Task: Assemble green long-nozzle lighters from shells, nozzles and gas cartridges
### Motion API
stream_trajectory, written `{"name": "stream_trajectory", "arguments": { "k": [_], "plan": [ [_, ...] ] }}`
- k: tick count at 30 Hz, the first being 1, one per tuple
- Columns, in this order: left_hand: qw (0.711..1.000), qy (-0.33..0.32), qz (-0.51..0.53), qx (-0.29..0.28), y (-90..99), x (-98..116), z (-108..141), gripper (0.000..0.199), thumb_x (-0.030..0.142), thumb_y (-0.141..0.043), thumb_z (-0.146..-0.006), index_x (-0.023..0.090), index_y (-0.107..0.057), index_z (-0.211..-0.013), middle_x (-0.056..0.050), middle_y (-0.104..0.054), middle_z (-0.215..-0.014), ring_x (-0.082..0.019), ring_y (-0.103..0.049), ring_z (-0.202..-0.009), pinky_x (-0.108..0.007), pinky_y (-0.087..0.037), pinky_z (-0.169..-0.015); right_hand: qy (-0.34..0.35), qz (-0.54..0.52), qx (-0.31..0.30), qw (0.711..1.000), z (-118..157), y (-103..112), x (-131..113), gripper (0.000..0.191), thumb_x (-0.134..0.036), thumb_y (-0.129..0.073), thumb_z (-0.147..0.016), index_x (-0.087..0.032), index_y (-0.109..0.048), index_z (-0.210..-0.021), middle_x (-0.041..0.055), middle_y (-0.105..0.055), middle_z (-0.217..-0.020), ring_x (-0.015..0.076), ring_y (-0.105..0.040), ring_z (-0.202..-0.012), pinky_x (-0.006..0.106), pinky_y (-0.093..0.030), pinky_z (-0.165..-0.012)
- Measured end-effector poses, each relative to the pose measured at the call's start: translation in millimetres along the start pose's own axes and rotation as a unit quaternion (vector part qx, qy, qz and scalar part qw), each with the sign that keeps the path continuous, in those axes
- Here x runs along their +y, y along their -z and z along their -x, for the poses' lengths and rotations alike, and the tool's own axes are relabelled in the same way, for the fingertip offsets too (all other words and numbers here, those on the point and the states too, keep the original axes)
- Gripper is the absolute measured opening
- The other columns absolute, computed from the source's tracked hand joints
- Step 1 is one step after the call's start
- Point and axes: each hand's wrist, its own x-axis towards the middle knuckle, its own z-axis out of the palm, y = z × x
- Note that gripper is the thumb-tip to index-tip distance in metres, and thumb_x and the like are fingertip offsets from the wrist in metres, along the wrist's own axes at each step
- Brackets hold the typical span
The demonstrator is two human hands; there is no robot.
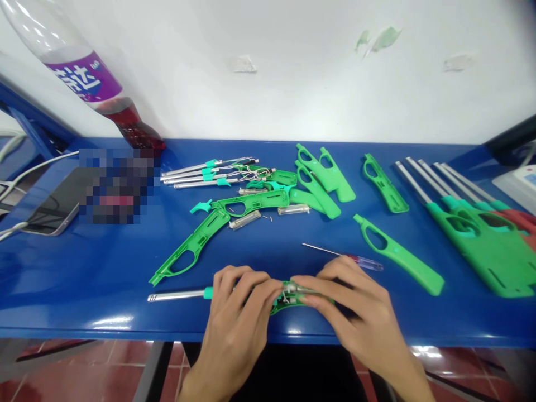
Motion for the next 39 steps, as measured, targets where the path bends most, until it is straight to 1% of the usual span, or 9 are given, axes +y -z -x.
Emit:
{"name": "stream_trajectory", "arguments": {
  "k": [3, 6, 13, 17, 20, 24, 28, 32, 39],
  "plan": [
    [1.0, 0.002, 0.011, -0.001, 0.0, -0.4, -0.2, 0.019, -0.002, -0.065, -0.099, 0.013, -0.069, -0.109, -0.006, -0.07, -0.101, -0.021, -0.053, -0.1, -0.041, -0.044, -0.095, 0.005, 0.003, -0.002, 1.0, 1.7, -0.2, 2.6, 0.034, -0.017, -0.07, -0.103, -0.031, -0.071, -0.134, -0.0003, -0.069, -0.098, 0.0154, -0.059, -0.091, 0.033, -0.049, -0.084],
    [1.0, 0.006, 0.022, -0.003, 0.4, -0.5, -0.9, 0.019, -0.003, -0.065, -0.099, 0.013, -0.069, -0.109, -0.006, -0.07, -0.102, -0.02, -0.054, -0.099, -0.039, -0.046, -0.094, 0.012, 0.007, -0.005, 1.0, 2.9, 0.0, 3.6, 0.035, -0.018, -0.069, -0.103, -0.032, -0.071, -0.136, 0.0001, -0.066, -0.098, 0.0154, -0.058, -0.092, 0.033, -0.048, -0.084],
    [1.0, -0.001, 0.027, 0.006, 2.2, 0.0, 1.1, 0.023, -0.006, -0.065, -0.096, 0.014, -0.069, -0.107, -0.005, -0.071, -0.1, -0.02, -0.055, -0.098, -0.04, -0.046, -0.093, 0.016, -0.01, -0.018, 1.0, 2.9, -0.6, 2.8, 0.036, -0.017, -0.07, -0.103, -0.031, -0.07, -0.137, 0.0003, -0.064, -0.096, 0.0156, -0.055, -0.09, 0.032, -0.047, -0.081],
    [1.0, -0.012, 0.013, 0.006, 1.5, -0.6, 3.6, 0.03, -0.011, -0.064, -0.093, 0.013, -0.07, -0.108, -0.006, -0.071, -0.102, -0.021, -0.056, -0.099, -0.042, -0.045, -0.092, 0.024, 0.007, -0.018, 1.0, 2.4, -1.1, 3.3, 0.035, -0.017, -0.071, -0.102, -0.031, -0.071, -0.135, 0.0005, -0.063, -0.095, 0.0162, -0.055, -0.089, 0.033, -0.047, -0.081],
    [1.0, -0.015, 0.006, 0.006, 0.2, -1.0, 3.8, 0.029, -0.011, -0.065, -0.093, 0.013, -0.071, -0.108, -0.007, -0.071, -0.102, -0.021, -0.056, -0.098, -0.043, -0.046, -0.092, 0.021, 0.008, -0.013, 1.0, 1.2, -0.9, 1.9, 0.034, -0.018, -0.07, -0.102, -0.03, -0.071, -0.134, -0.0001, -0.065, -0.094, 0.016, -0.057, -0.087, 0.033, -0.047, -0.08],
    [1.0, -0.013, -0.003, 0.009, -1.3, -0.8, 2.5, 0.024, -0.007, -0.066, -0.096, 0.012, -0.07, -0.11, -0.007, -0.071, -0.101, -0.021, -0.055, -0.098, -0.043, -0.046, -0.093, 0.008, 0.005, 0.0, 1.0, -1.4, -1.4, -0.7, 0.028, -0.017, -0.07, -0.102, -0.027, -0.072, -0.128, -0.0017, -0.07, -0.092, 0.0145, -0.06, -0.085, 0.032, -0.048, -0.083],
    [1.0, -0.009, -0.011, 0.008, -1.9, 0.1, 1.1, 0.022, -0.003, -0.065, -0.098, 0.012, -0.07, -0.113, -0.008, -0.07, -0.103, -0.022, -0.053, -0.1, -0.043, -0.046, -0.093, -0.007, 0.022, 0.02, 1.0, -2.6, -2.9, -0.7, 0.025, -0.017, -0.072, -0.102, -0.025, -0.071, -0.126, -0.0018, -0.074, -0.093, 0.015, -0.063, -0.084, 0.034, -0.048, -0.087],
    [1.0, -0.005, -0.01, 0.003, -1.0, 1.8, 0.5, 0.016, 0.005, -0.066, -0.101, 0.014, -0.07, -0.114, -0.008, -0.071, -0.104, -0.023, -0.055, -0.1, -0.044, -0.046, -0.093, -0.009, 0.023, 0.032, 0.999, -2.7, -3.5, -0.1, 0.014, -0.017, -0.071, -0.102, -0.025, -0.07, -0.114, -0.0026, -0.077, -0.094, 0.015, -0.065, -0.083, 0.034, -0.048, -0.086],
    [1.0, -0.001, -0.011, 0.005, -1.3, 2.1, 2.0, 0.016, 0.006, -0.068, -0.101, 0.019, -0.069, -0.112, -0.005, -0.073, -0.101, -0.023, -0.058, -0.098, -0.043, -0.048, -0.092, -0.008, 0.025, 0.031, 0.999, -4.3, -2.8, -1.8, 0.011, -0.018, -0.07, -0.103, -0.026, -0.071, -0.11, -0.0036, -0.078, -0.093, 0.0145, -0.066, -0.079, 0.033, -0.049, -0.084]
  ]
}}
